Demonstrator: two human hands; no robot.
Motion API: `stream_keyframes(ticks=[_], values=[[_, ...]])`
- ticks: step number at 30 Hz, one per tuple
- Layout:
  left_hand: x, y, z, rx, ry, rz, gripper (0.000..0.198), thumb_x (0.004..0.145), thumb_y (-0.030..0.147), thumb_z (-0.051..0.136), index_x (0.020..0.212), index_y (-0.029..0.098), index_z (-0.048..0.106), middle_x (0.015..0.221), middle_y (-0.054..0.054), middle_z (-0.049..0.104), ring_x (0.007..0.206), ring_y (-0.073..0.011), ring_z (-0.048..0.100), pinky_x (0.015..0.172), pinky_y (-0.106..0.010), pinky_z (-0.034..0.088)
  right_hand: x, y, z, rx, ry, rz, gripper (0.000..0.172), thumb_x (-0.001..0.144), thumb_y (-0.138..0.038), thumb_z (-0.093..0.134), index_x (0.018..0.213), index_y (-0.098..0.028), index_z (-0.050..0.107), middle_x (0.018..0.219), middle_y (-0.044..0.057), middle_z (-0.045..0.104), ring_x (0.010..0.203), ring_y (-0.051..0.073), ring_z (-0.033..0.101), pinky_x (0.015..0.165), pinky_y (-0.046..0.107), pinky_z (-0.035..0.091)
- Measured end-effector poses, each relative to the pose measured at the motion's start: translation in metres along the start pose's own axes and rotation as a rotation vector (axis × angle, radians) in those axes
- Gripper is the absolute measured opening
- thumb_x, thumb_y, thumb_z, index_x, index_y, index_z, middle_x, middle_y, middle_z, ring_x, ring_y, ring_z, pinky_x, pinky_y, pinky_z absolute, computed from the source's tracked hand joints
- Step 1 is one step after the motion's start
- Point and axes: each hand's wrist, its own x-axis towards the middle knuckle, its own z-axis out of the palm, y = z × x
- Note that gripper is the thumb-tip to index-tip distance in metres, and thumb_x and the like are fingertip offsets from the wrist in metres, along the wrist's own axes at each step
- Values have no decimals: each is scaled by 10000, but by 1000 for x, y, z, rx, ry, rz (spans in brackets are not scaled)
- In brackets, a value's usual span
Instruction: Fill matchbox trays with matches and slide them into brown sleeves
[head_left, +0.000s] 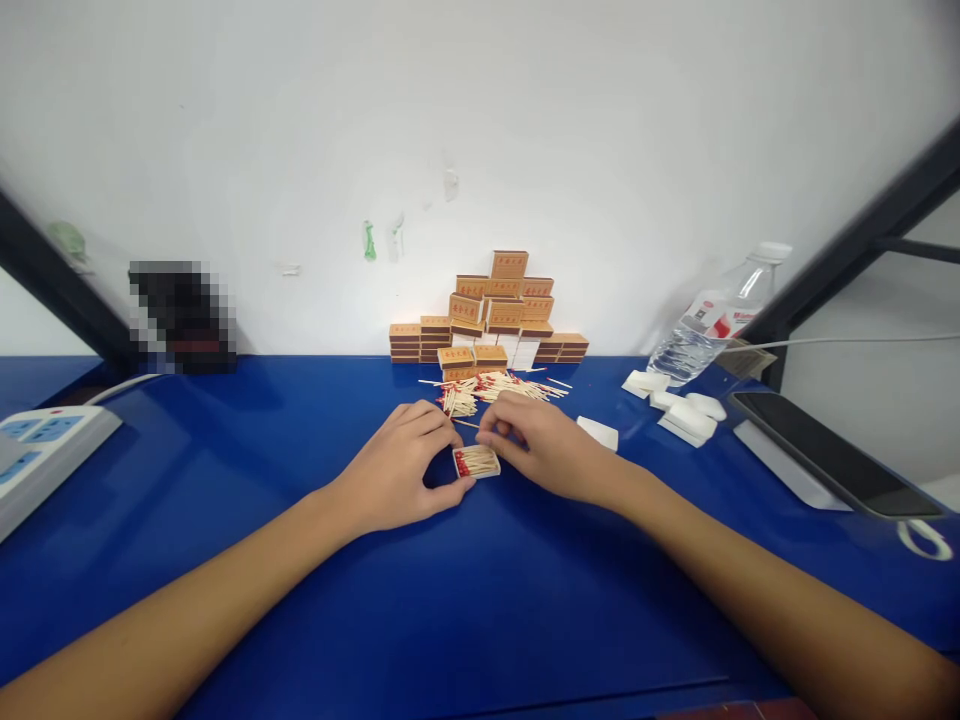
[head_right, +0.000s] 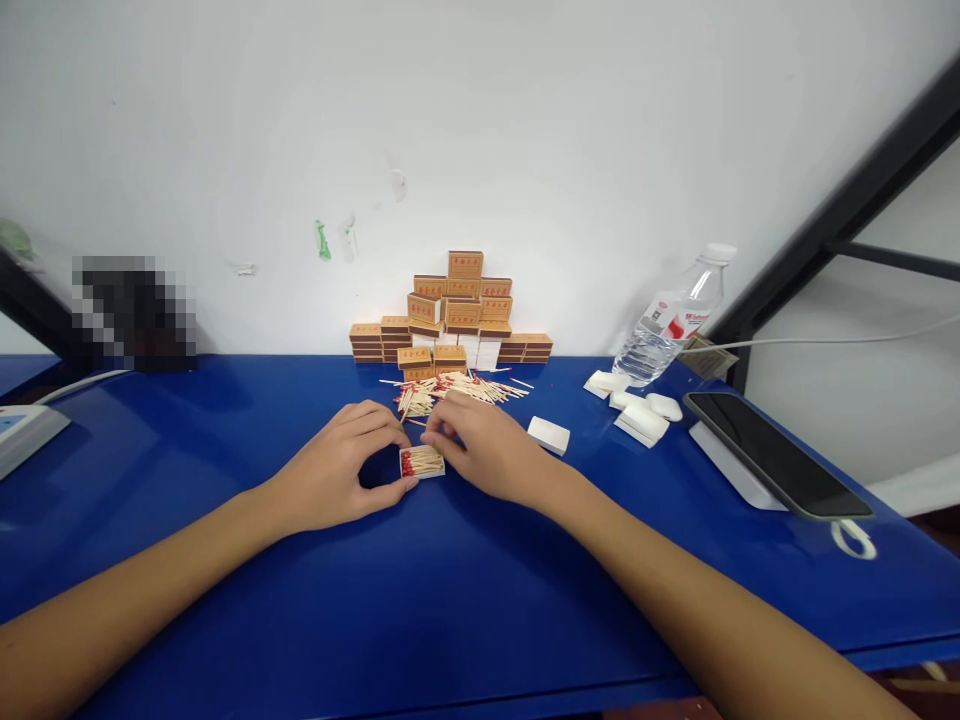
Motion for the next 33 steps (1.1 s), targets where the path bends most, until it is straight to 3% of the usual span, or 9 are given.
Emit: stream_keyframes(ticks=[3,7,12,15,19,22,27,33], values=[[0,2,0,-28,-13,20,231,892,396,742,1017,215,671,1034,-52,700,1041,-265,604,939,-442,467,11,13,12,-47,111,54,65,982,-226,675,935,-188,650,877,21,601,802,172,558,736,301,422],[0,2,0,-21,-21,37,230,904,395,729,1023,207,671,1034,-51,704,1039,-262,603,936,-437,463,22,21,18,-78,48,72,100,969,-167,678,884,-181,628,902,38,610,826,180,569,751,305,428],[0,-2,0,25,17,10,229,910,390,722,1017,193,676,1043,-59,708,1065,-265,604,941,-441,463,13,18,-4,-109,8,116,122,1010,-173,593,890,-194,599,923,51,610,842,199,559,773,330,430],[0,-4,0,43,28,-8,244,909,410,722,1013,192,684,1038,-61,708,1075,-271,603,937,-448,467,4,9,-17,-22,-40,61,132,1038,-209,549,918,-203,604,928,42,612,840,190,555,761,318,432],[0,-5,1,43,25,-4,255,908,418,723,1013,188,687,1028,-63,707,1066,-272,604,942,-455,472,-2,-3,-17,13,-127,2,121,1034,-262,578,932,-203,608,904,28,610,811,175,556,731,299,430],[0,-4,0,38,27,15,241,910,408,723,1018,194,688,1019,-61,709,1070,-274,602,948,-454,470,-1,3,-15,-44,-59,0,70,1020,-250,588,997,-201,632,933,37,622,832,181,575,741,302,432],[-1,3,-1,-9,33,98,236,923,396,711,1040,193,689,1033,-62,707,1057,-266,602,956,-440,468,5,40,-23,-225,184,129,78,996,-234,599,968,-189,656,942,55,645,802,193,595,725,318,419],[-1,5,1,-26,-6,103,222,924,388,709,1027,192,693,1018,-57,709,1013,-254,609,918,-431,478,15,53,-16,-255,126,128,94,962,-275,684,908,-198,686,955,58,653,850,211,627,756,324,441]])
